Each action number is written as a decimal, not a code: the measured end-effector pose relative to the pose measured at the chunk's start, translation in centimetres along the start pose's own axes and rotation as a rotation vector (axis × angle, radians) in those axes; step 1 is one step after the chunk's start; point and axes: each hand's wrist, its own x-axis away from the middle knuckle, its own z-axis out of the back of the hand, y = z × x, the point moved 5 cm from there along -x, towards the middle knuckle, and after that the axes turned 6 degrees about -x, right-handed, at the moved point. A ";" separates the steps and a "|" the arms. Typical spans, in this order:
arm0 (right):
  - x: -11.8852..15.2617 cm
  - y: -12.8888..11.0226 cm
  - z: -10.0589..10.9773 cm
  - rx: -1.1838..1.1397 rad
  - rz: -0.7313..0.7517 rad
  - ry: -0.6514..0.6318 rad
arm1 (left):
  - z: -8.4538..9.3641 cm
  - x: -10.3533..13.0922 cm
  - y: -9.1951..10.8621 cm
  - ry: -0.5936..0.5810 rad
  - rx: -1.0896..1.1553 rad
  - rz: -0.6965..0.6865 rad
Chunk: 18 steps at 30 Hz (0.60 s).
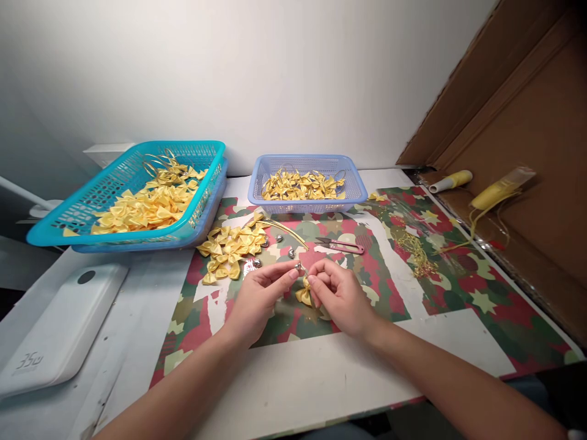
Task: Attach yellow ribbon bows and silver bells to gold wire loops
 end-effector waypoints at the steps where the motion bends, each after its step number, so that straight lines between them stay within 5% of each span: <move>1: 0.0 0.0 0.0 0.003 0.000 0.000 | 0.0 -0.1 -0.1 0.000 0.008 0.007; 18: 0.1 -0.2 -0.1 0.065 0.017 0.010 | -0.3 -0.3 -0.2 -0.033 0.160 0.058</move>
